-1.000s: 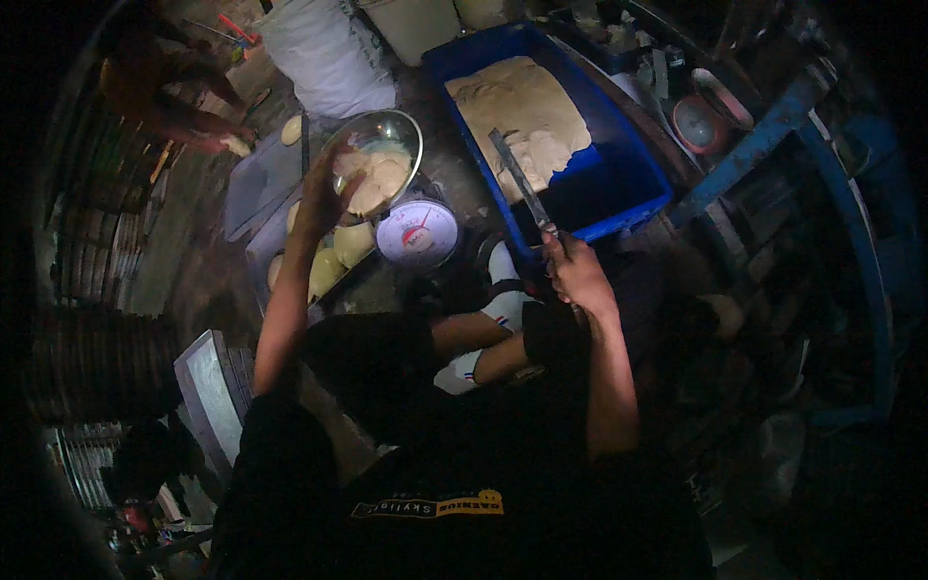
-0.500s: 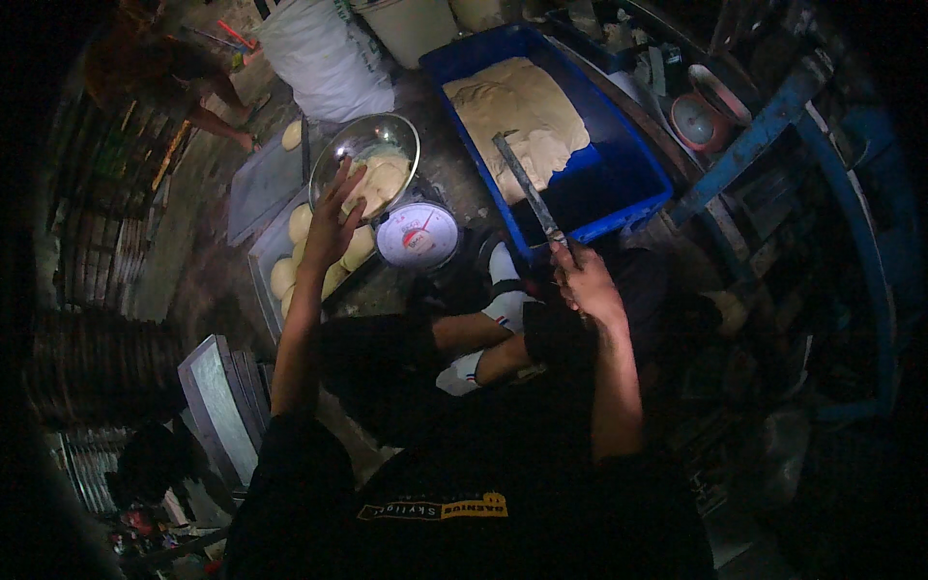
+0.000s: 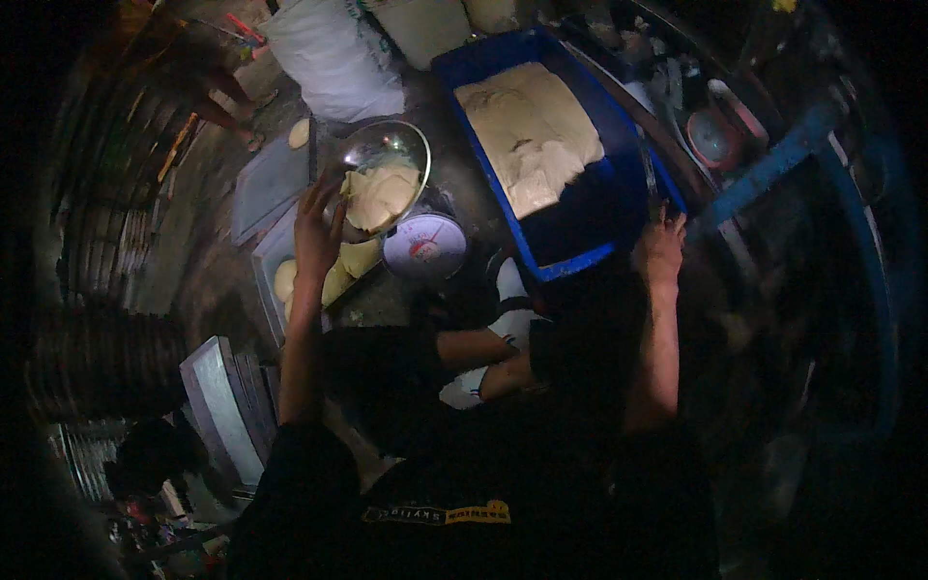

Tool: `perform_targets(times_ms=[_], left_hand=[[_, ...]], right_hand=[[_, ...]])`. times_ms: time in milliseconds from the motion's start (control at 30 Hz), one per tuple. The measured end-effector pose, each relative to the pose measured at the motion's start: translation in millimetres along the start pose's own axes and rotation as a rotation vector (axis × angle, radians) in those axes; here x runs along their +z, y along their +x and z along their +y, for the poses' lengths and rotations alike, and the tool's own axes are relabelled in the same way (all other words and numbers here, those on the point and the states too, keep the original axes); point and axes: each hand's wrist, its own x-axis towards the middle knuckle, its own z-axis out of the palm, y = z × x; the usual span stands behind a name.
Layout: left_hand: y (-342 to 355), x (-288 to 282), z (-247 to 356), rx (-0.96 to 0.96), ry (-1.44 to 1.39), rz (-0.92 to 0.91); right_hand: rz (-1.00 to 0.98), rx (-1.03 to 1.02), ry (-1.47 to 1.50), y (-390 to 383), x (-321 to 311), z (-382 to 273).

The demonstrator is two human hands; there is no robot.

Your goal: The person cuts sections of dough from a large container using a knife, weighs them on a scale, and then rounds the dough portions by hand before placing them onto a metal tray.

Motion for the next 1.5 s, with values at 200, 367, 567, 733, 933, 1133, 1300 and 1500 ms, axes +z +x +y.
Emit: perform_targets(times_ms=[200, 367, 567, 733, 933, 1133, 1300, 1500], left_hand=[[-46.4, 10.1, 15.6, -0.136, -0.330, 0.108], [-67.2, 28.5, 23.0, -0.098, -0.318, 0.020], [-66.3, 55.3, 18.8, -0.086, -0.274, 0.127], [-65.3, 83.2, 15.7, -0.037, -0.277, 0.164], [-69.3, 84.7, 5.4, 0.014, -0.207, 0.166], [-65.2, 77.2, 7.5, -0.040, -0.257, 0.083], [-54.5, 56.3, 13.1, -0.073, -0.332, -0.008], [-47.3, 47.7, 15.2, -0.085, -0.350, -0.076]], right_hand=[[-0.131, -0.102, 0.384, 34.8, -88.8, -122.2], [-0.386, -0.985, 0.889, 36.2, -120.0, -322.4], [-0.638, -0.969, 0.365, 99.2, -91.9, -415.3], [-0.816, -0.954, 0.263, 149.7, -46.4, -419.8], [-0.880, -0.759, 0.558, 160.6, -30.2, -440.0], [-1.187, -0.294, 0.991, 144.6, -29.6, -438.0], [-1.534, 0.024, 1.500, 166.6, -34.2, -416.5], [-1.229, 0.163, 1.929, 172.9, -85.8, -374.9]])
